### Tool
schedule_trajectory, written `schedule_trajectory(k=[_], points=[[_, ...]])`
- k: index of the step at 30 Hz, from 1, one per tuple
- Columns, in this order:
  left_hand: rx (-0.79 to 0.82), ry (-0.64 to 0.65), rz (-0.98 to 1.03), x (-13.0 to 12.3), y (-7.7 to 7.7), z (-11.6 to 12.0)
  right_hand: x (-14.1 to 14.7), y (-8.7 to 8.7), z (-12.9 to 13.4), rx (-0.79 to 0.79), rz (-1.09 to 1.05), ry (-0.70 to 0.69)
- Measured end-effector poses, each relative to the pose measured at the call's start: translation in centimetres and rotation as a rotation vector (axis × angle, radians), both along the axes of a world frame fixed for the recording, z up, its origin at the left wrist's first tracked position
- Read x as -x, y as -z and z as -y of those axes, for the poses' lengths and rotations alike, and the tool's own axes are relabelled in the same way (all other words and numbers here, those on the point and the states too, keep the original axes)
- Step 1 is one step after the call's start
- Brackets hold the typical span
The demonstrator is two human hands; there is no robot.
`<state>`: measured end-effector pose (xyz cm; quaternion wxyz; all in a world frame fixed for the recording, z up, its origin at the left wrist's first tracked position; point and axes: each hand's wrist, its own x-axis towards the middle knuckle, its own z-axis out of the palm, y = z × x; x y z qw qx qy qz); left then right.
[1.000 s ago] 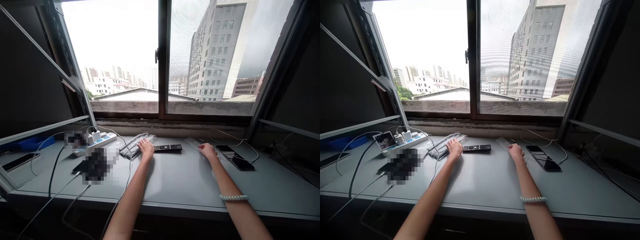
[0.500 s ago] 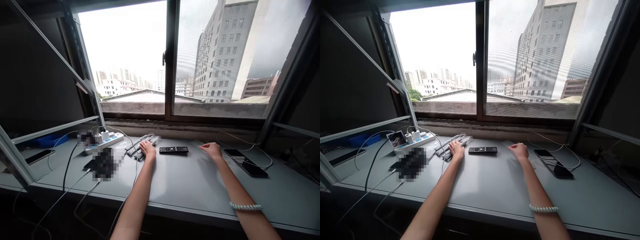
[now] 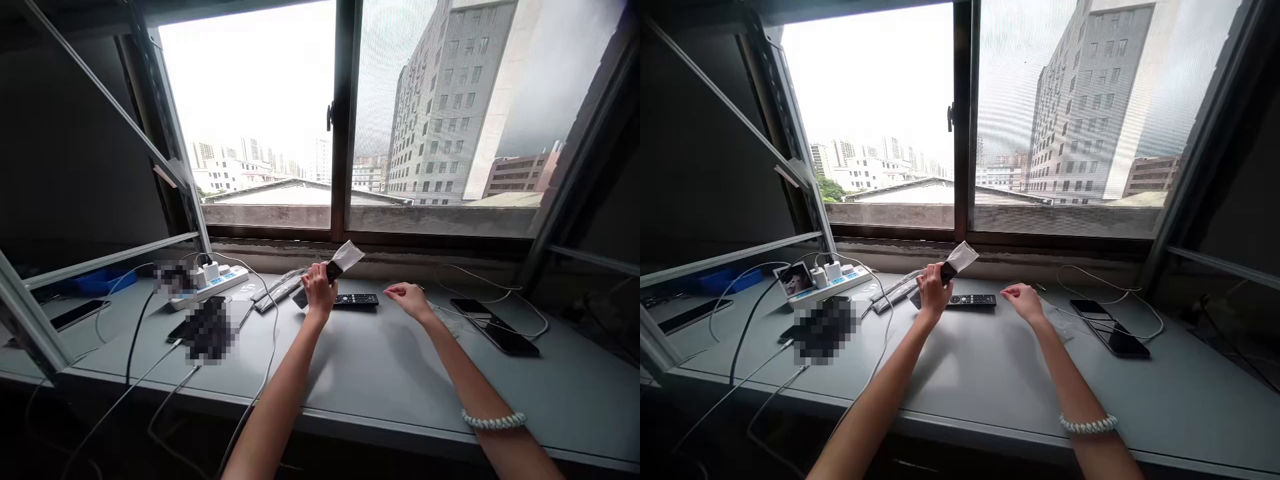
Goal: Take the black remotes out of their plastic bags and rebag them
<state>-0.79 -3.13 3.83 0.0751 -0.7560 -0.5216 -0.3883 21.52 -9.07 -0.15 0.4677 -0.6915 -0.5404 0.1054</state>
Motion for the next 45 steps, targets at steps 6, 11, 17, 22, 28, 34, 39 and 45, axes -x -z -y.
schedule_trajectory(k=[6,11,17,22,28,34,39,45], points=[[-0.067,0.264,-0.185,-1.6,0.3,1.7,0.8,-0.6,-0.4,-0.180,-0.196,-0.110],[-0.029,0.288,-0.164,-2.0,0.8,1.9,0.5,-1.8,0.2,-0.236,-0.367,0.108],[-0.016,0.299,-0.210,-2.1,1.2,1.9,0.5,-2.6,1.4,-0.117,-0.441,-0.124],[-0.013,0.359,-0.286,-2.4,2.1,2.1,1.3,-2.1,2.0,0.131,-0.370,-0.441],[-0.017,0.393,-0.361,-2.9,2.1,2.7,1.3,-1.3,1.6,0.204,-0.349,-0.452],[-0.012,0.391,-0.343,-3.3,2.5,3.1,1.6,-1.6,1.9,0.224,-0.372,-0.483],[-0.037,0.373,-0.374,-3.5,2.6,3.1,1.5,-1.4,1.9,0.179,-0.394,-0.459],[-0.067,0.387,-0.374,-3.1,2.0,2.8,0.6,-1.5,1.8,0.128,-0.349,-0.423]])
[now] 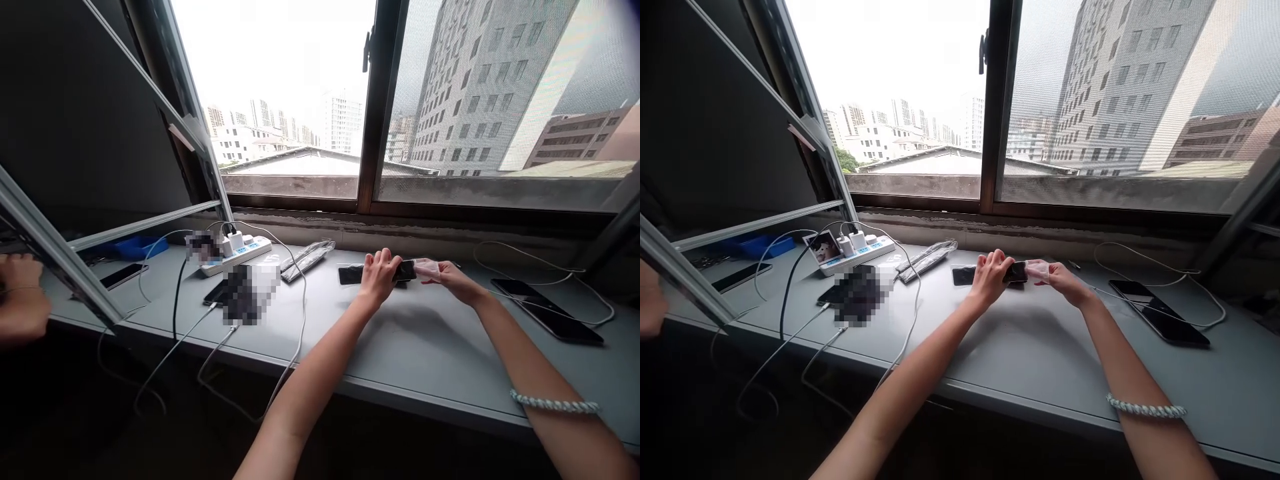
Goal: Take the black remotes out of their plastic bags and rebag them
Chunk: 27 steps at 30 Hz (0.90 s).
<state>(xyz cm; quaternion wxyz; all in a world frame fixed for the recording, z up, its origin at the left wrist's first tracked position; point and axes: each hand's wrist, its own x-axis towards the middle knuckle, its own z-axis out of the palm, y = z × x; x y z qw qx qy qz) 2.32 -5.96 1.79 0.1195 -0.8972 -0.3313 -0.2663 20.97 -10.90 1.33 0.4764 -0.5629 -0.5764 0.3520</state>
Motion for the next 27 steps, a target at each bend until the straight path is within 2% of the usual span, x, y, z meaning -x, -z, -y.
schedule_trajectory(k=[5,11,14,20,27], points=[[0.016,-0.015,0.040,0.3,-0.1,-0.5,-1.4,0.1,0.2,-0.018,-0.049,0.112],[0.091,-0.045,0.024,0.1,0.7,-1.4,-3.4,1.5,-0.9,-0.068,-0.177,0.462],[0.136,-0.044,0.018,-0.1,0.8,-1.7,-3.8,2.0,-1.4,-0.041,-0.230,0.573],[0.173,-0.075,0.033,0.3,0.3,-2.2,-3.5,1.7,-1.5,-0.065,-0.375,0.585],[0.200,-0.103,0.137,1.1,-0.2,-3.0,-3.6,0.8,-1.5,-0.115,-0.428,0.606]])
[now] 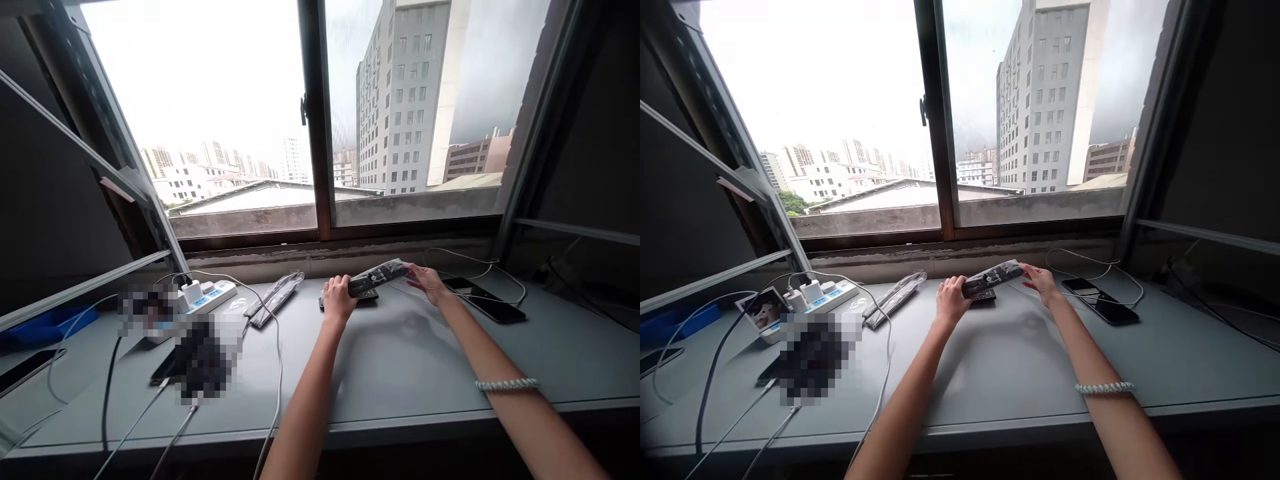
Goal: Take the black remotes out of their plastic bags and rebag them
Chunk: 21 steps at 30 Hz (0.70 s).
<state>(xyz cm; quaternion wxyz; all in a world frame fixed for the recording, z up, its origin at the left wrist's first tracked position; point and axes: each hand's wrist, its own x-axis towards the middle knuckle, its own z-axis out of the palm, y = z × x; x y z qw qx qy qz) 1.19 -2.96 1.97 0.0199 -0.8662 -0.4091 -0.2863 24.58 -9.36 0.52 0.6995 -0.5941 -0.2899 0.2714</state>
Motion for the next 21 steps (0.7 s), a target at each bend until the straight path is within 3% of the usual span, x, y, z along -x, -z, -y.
schedule_trajectory(k=[3,7,12,15,17,21], points=[[0.014,-0.046,0.059,0.4,-0.1,-0.2,-0.5,-0.1,0.1,0.014,-0.005,0.022],[0.110,-0.128,0.171,0.8,-0.3,-0.2,-0.7,0.2,-0.1,0.059,-0.056,-0.087],[0.342,-0.238,0.558,1.4,-1.0,-0.5,-1.1,0.8,-0.8,0.136,-0.125,0.085],[0.428,-0.280,0.732,1.9,-1.4,-0.7,-1.3,1.0,-0.7,0.173,-0.089,0.082],[0.480,-0.295,0.726,2.1,-1.6,-0.8,-0.9,0.8,-0.6,0.178,-0.073,0.047],[0.481,-0.355,0.519,2.1,-1.8,-0.6,1.1,0.3,-0.3,0.162,-0.052,-0.084]])
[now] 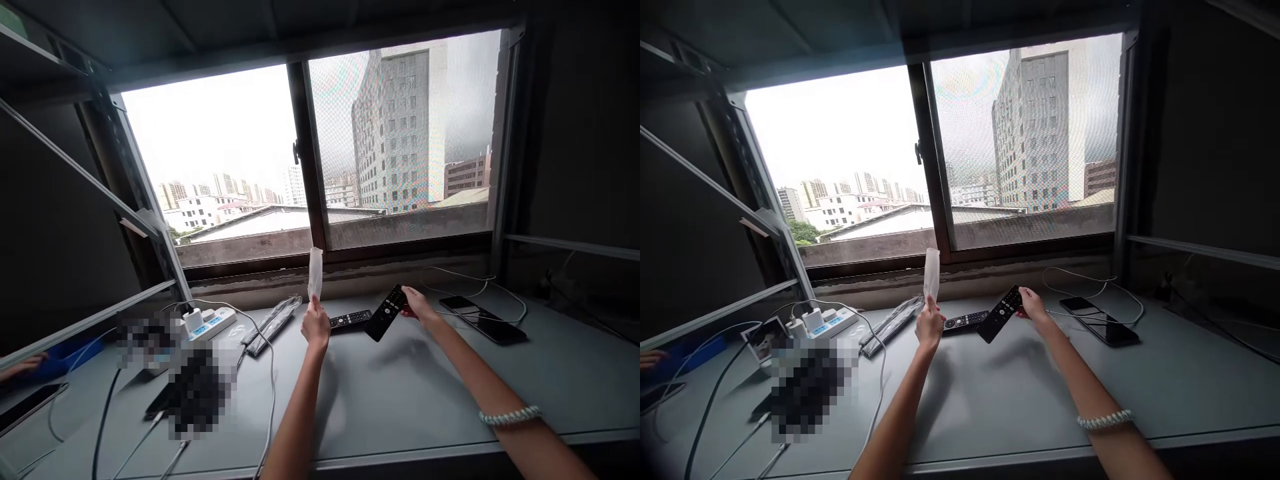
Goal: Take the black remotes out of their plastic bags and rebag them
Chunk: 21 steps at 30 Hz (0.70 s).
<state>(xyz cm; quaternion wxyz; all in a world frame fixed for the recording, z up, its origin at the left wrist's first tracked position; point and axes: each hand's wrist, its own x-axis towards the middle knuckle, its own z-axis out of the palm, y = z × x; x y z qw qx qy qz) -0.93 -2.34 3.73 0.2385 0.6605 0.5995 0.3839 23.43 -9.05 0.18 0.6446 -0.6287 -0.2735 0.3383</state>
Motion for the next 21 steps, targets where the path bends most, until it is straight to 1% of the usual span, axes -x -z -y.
schedule_trajectory(k=[4,7,11,15,21], points=[[-0.022,-0.073,-0.203,-0.1,0.0,0.2,2.2,-0.4,0.1,0.007,0.022,-0.164],[0.014,-0.089,-0.275,-0.1,0.0,0.2,2.9,-0.6,0.3,0.037,-0.003,-0.226],[0.054,-0.082,-0.319,0.1,0.0,-0.1,2.7,-0.7,0.8,0.044,0.001,-0.312],[0.042,-0.092,-0.330,0.2,-0.1,0.0,2.6,-0.8,1.3,0.133,0.123,-0.338],[0.094,-0.066,-0.351,0.4,0.0,0.1,3.2,-1.0,1.9,0.243,0.269,-0.403]])
